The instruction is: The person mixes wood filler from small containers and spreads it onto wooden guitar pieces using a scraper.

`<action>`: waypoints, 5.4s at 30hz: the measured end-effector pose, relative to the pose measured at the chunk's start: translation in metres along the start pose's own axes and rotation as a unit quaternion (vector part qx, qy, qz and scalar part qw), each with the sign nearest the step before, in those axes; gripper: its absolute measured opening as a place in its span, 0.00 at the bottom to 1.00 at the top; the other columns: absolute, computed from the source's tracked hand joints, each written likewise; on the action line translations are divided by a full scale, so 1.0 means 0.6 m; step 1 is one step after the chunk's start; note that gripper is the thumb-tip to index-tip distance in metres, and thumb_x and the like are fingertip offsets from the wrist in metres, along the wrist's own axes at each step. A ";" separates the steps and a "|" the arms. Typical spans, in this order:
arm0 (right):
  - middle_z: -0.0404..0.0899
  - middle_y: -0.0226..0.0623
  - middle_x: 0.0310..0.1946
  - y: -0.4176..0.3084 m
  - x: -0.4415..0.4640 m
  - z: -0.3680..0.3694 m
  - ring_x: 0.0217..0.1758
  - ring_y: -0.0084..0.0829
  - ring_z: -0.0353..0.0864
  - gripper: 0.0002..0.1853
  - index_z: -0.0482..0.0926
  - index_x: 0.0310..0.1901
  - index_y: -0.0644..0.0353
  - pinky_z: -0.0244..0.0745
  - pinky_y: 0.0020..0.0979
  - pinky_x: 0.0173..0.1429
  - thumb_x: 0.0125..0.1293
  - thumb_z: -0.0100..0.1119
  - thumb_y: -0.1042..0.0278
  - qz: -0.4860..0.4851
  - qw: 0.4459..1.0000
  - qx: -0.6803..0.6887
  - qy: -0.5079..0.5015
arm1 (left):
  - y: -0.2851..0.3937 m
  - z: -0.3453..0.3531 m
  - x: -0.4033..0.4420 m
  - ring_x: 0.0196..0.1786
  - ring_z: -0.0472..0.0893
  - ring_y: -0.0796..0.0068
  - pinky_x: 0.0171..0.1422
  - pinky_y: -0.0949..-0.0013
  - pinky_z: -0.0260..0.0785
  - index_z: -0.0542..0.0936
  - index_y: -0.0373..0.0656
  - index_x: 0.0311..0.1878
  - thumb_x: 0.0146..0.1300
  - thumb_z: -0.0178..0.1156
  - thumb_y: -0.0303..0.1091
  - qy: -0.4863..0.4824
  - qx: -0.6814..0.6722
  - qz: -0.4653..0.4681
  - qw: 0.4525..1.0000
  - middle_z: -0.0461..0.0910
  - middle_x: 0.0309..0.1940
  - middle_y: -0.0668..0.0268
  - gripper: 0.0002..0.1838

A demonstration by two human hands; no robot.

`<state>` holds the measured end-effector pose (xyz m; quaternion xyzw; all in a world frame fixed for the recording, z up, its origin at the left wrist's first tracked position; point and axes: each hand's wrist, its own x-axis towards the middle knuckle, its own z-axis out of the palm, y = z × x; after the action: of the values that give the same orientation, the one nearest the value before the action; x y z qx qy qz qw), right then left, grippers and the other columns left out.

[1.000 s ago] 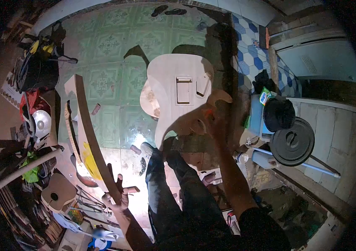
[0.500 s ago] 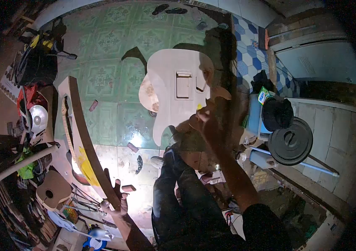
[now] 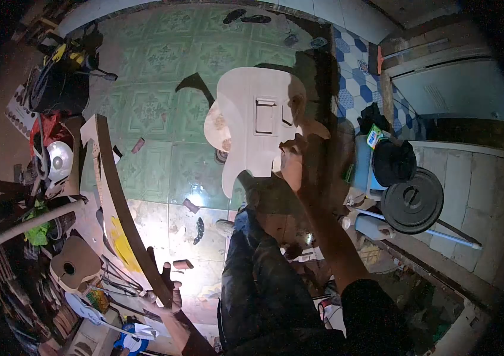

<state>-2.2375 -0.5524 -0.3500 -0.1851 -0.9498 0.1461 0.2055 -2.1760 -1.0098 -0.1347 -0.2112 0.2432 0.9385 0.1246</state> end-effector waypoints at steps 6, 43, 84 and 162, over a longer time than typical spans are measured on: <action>0.81 0.37 0.30 0.088 -0.009 -0.039 0.37 0.26 0.79 0.10 0.81 0.41 0.64 0.72 0.33 0.45 0.65 0.56 0.68 0.375 0.858 0.314 -0.155 | -0.003 0.010 0.000 0.69 0.65 0.49 0.52 0.44 0.81 0.58 0.41 0.72 0.52 0.58 0.32 -0.001 0.007 0.001 1.000 0.66 0.66 0.52 0.41; 0.79 0.50 0.29 -0.088 0.045 -0.005 0.35 0.51 0.80 0.06 0.79 0.36 0.64 0.73 0.44 0.40 0.62 0.52 0.75 0.000 0.975 0.079 -0.209 | 0.000 0.005 -0.015 0.66 0.68 0.45 0.47 0.43 0.83 0.50 0.39 0.74 0.48 0.59 0.29 0.008 0.009 0.004 1.000 0.61 0.69 0.49 0.48; 0.80 0.46 0.37 -0.064 0.208 0.064 0.38 0.45 0.78 0.13 0.83 0.40 0.62 0.72 0.38 0.48 0.55 0.52 0.83 -0.034 0.963 0.220 -0.153 | -0.040 0.089 0.032 0.63 0.71 0.45 0.44 0.48 0.84 0.39 0.30 0.74 0.46 0.66 0.29 -0.011 0.051 0.024 0.998 0.59 0.64 0.44 0.57; 0.80 0.47 0.39 0.025 0.026 -0.028 0.46 0.44 0.80 0.12 0.79 0.42 0.66 0.72 0.37 0.54 0.60 0.56 0.68 0.046 0.981 0.155 -0.107 | -0.023 0.029 0.012 0.61 0.71 0.44 0.46 0.46 0.83 0.41 0.32 0.74 0.45 0.71 0.29 0.006 0.056 -0.026 0.998 0.61 0.62 0.50 0.59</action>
<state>-2.2388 -0.5292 -0.3353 -0.1778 -0.9224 0.3202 0.1222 -2.1836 -0.9883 -0.1295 -0.2162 0.2902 0.9185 0.1591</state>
